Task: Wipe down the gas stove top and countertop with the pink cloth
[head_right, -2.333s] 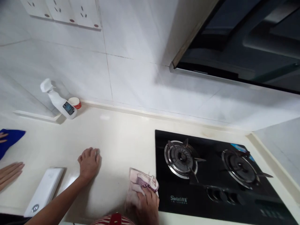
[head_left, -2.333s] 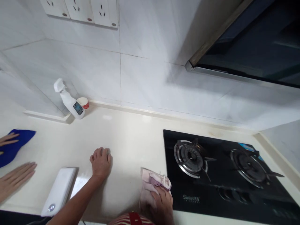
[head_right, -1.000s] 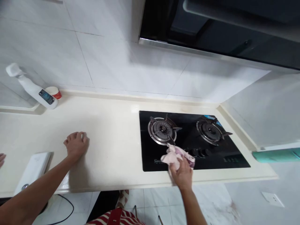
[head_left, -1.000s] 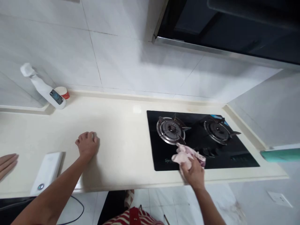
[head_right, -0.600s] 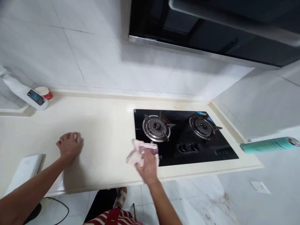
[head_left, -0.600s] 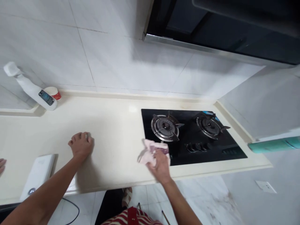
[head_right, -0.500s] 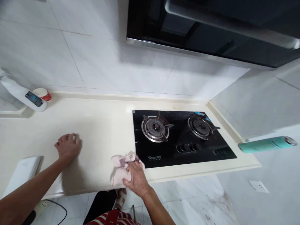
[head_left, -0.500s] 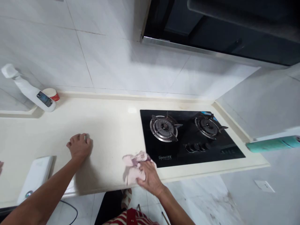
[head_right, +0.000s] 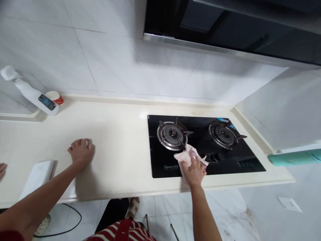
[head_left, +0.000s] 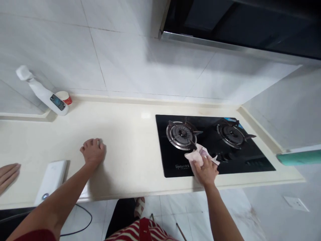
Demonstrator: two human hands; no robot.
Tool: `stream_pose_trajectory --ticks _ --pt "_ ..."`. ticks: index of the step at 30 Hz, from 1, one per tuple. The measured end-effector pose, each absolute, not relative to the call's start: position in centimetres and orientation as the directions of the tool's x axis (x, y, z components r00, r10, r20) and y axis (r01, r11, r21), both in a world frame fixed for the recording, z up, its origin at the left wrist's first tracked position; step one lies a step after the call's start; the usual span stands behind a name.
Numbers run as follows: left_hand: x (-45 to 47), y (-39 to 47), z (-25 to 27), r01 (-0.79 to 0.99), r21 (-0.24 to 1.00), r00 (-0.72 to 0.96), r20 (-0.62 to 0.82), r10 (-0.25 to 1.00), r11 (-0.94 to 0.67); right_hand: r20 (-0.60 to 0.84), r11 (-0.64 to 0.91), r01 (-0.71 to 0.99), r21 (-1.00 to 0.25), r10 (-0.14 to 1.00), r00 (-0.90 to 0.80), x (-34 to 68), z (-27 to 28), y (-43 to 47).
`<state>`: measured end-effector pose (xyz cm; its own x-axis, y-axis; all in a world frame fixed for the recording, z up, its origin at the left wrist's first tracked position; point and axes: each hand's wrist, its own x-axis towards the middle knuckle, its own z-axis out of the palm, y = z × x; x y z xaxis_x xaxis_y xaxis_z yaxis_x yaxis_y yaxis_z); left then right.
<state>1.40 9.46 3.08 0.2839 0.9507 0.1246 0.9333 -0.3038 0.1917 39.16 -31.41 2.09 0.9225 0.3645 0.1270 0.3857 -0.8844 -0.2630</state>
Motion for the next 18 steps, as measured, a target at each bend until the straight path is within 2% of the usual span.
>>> stream_pose_trajectory --ticks 2,4,7,9,10,11,13,14,15,16,17,18 --pt "1.3 9.5 3.1 0.931 0.194 0.287 0.133 0.949 -0.309 0.131 -0.851 0.455 -0.262 0.436 0.890 36.8 2.0 -29.7" --pt "1.2 9.5 3.0 0.922 0.200 0.308 0.138 0.941 -0.331 0.166 -0.766 0.555 -0.324 0.532 0.830 33.1 2.2 -28.2" --pt "1.1 9.6 2.9 0.912 0.218 0.318 0.154 0.935 -0.347 0.195 -0.476 0.694 -0.541 0.732 0.653 27.1 2.7 -27.3" --pt "1.1 9.8 2.8 0.916 0.229 0.298 0.163 0.940 -0.330 0.135 -0.353 0.612 -0.707 0.783 0.608 24.8 3.4 -27.7" --pt "1.1 9.8 2.7 0.917 0.233 0.290 0.164 0.943 -0.323 0.090 -0.364 0.526 -0.769 0.753 0.652 24.6 3.9 -28.2" --pt "1.1 9.9 2.7 0.918 0.236 0.286 0.163 0.944 -0.319 0.049 -0.404 0.425 -0.810 0.676 0.735 25.3 4.7 -28.8" --pt "1.2 10.0 2.7 0.920 0.236 0.282 0.162 0.946 -0.314 0.039 -0.473 0.243 -0.847 0.402 0.915 28.9 6.8 -30.1" --pt "1.2 10.0 2.7 0.920 0.234 0.282 0.160 0.946 -0.314 0.083 -0.473 0.195 -0.859 0.247 0.965 31.7 8.0 -30.6" --pt "1.3 10.0 2.7 0.921 0.231 0.281 0.158 0.947 -0.312 0.141 -0.473 0.180 -0.863 0.116 0.983 35.0 9.1 -30.9" --pt "1.3 10.0 2.7 0.923 0.228 0.280 0.153 0.948 -0.310 0.215 -0.482 0.215 -0.849 0.055 0.975 38.5 10.2 -31.0" --pt "1.2 10.0 2.7 0.925 0.226 0.279 0.146 0.949 -0.307 0.321 -0.497 0.286 -0.819 0.017 0.947 42.0 11.0 -30.8" --pt "1.2 10.1 2.6 0.926 0.223 0.279 0.141 0.950 -0.305 0.420 -0.527 0.376 -0.762 0.039 0.907 45.3 11.4 -30.3"
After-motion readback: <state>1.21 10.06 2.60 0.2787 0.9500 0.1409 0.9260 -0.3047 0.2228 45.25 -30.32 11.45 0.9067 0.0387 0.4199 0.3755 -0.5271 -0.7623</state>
